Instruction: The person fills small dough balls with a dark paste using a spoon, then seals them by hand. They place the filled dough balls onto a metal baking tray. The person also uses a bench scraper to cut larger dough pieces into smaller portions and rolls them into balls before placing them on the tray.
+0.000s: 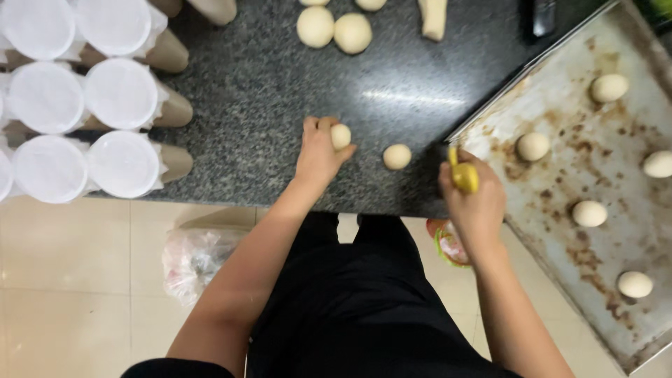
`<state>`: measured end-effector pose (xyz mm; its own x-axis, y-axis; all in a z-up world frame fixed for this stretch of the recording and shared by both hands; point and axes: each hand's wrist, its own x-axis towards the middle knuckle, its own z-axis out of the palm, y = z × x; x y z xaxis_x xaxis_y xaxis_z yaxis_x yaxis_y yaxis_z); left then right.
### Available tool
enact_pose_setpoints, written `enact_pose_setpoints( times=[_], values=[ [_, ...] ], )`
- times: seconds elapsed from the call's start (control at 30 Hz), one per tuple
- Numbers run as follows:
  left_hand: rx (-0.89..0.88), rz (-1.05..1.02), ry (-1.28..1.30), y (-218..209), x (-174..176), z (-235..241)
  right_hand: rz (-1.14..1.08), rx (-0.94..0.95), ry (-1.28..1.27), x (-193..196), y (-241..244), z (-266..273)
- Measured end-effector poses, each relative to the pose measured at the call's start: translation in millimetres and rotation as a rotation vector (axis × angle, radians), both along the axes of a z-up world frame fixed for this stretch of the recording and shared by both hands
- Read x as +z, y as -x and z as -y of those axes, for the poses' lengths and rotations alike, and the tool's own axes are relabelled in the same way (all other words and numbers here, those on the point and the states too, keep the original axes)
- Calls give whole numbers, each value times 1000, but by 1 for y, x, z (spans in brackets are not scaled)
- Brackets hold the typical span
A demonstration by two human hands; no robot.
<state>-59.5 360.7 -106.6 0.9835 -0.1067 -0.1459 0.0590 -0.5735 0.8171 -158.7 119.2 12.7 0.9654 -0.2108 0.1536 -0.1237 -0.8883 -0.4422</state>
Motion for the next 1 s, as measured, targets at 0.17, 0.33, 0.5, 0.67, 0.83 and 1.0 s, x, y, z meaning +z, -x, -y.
enact_pose_setpoints(
  times=[0.17, 0.33, 0.5, 0.67, 0.83, 1.0],
  values=[
    [-88, 50, -53, 15, -3, -21, -190, -77, 24, -33, 5, 18],
    [-48, 65, -33, 19, -2, -26, -46, 79, -205, -12, -15, -46],
    [-19, 21, -64, 11, 7, -23, -183, 165, -285, 4, -57, -115],
    [-28, 6, -103, 9, 8, -21, -261, 214, -231, 5, -73, -121],
    [0, -16, -136, 10, 4, -14, -287, 273, -173, -12, -76, -119],
    [-17, 50, -255, 14, -6, -7, -291, 372, -37, -23, -79, -124]
  ],
)
